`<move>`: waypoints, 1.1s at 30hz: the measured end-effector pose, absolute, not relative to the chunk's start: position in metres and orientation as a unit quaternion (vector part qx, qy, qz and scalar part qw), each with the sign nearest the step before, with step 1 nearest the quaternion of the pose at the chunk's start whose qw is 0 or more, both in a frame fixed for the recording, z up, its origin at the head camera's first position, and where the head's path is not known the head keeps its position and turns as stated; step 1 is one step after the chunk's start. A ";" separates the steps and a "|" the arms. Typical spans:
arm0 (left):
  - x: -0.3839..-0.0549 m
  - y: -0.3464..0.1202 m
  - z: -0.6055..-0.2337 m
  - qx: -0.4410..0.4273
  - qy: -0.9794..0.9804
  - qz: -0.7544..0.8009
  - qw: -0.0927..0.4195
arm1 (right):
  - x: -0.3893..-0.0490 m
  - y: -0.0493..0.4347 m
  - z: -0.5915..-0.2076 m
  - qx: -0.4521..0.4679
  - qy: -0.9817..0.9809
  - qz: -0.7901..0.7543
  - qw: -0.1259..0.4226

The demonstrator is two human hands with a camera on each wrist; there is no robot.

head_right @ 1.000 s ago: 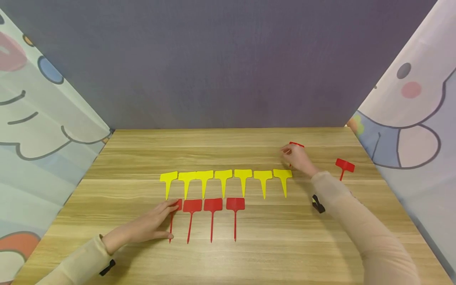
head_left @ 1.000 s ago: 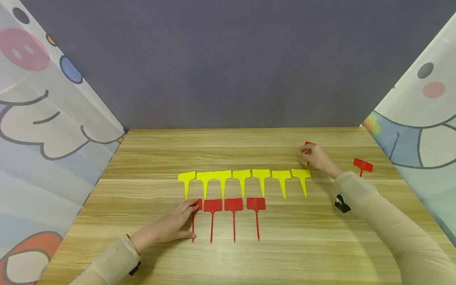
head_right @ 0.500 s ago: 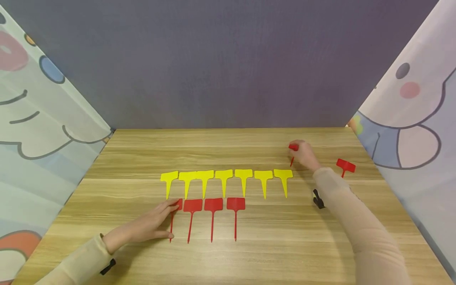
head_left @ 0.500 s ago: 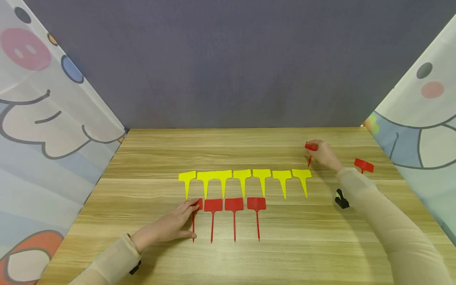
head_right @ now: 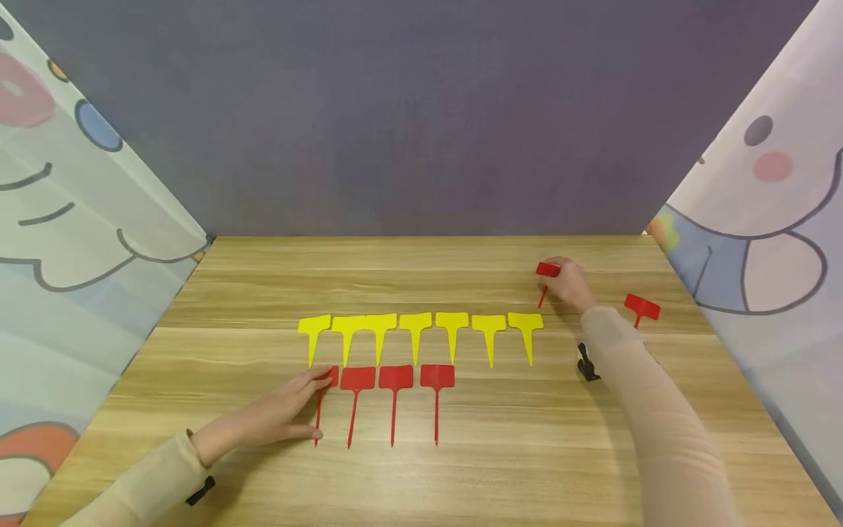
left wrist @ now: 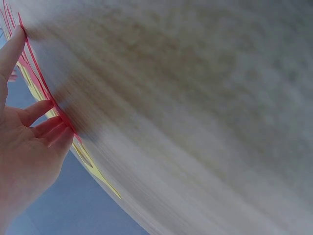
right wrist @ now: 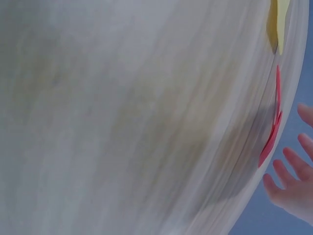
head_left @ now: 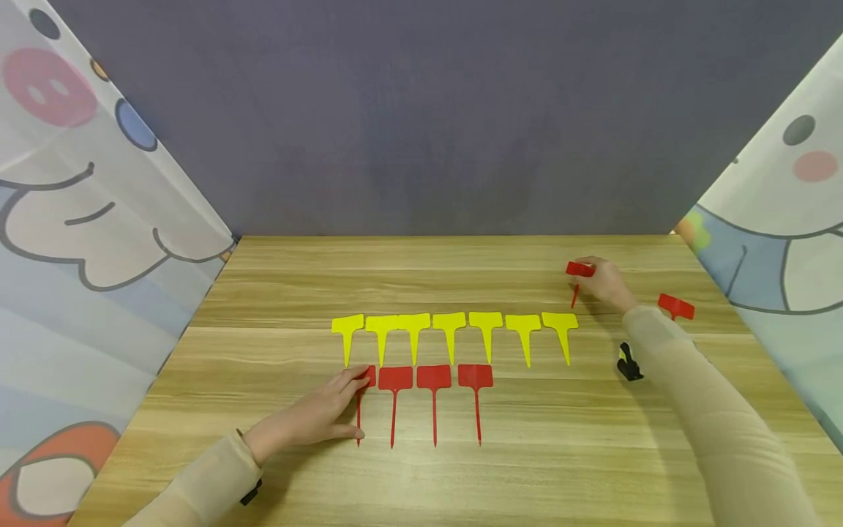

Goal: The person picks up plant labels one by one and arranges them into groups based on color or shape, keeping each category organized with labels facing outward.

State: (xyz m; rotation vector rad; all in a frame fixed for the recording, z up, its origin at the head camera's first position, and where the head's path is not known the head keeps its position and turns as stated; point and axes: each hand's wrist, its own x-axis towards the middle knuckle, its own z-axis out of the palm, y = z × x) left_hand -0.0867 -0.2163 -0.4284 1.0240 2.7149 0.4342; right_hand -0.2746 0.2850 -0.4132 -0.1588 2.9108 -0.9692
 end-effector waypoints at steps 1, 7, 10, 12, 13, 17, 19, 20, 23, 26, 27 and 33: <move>-0.087 -0.216 -0.428 0.348 0.920 0.147 0.103 | -0.275 0.286 -0.414 -0.049 0.946 -0.318 0.038; -0.087 -0.216 -0.429 0.350 0.920 0.144 0.102 | -0.279 0.292 -0.420 -0.033 0.943 -0.329 0.050; -0.087 -0.216 -0.429 0.351 0.920 0.145 0.103 | -0.280 0.295 -0.422 -0.034 0.939 -0.339 0.056; -0.087 -0.216 -0.429 0.351 0.919 0.145 0.103 | -0.281 0.297 -0.422 -0.037 0.935 -0.348 0.061; -0.087 -0.216 -0.429 0.351 0.919 0.145 0.102 | -0.281 0.297 -0.422 -0.038 0.933 -0.352 0.064; -0.088 -0.216 -0.430 0.352 0.919 0.147 0.101 | -0.282 0.300 -0.423 -0.037 0.931 -0.352 0.084; -0.088 -0.216 -0.430 0.352 0.919 0.147 0.101 | -0.283 0.301 -0.422 -0.036 0.933 -0.347 0.094; -0.088 -0.216 -0.430 0.352 0.919 0.147 0.101 | -0.283 0.301 -0.422 -0.036 0.933 -0.345 0.097; -0.088 -0.216 -0.430 0.350 0.920 0.145 0.102 | -0.284 0.300 -0.423 -0.034 0.932 -0.346 0.102; -0.087 -0.217 -0.431 0.349 0.920 0.144 0.103 | -0.286 0.300 -0.423 -0.035 0.932 -0.347 0.100; -0.088 -0.217 -0.431 0.349 0.920 0.144 0.104 | -0.286 0.300 -0.423 -0.034 0.932 -0.346 0.100; -0.088 -0.217 -0.430 0.351 0.920 0.145 0.100 | -0.287 0.300 -0.424 -0.032 0.941 -0.325 0.088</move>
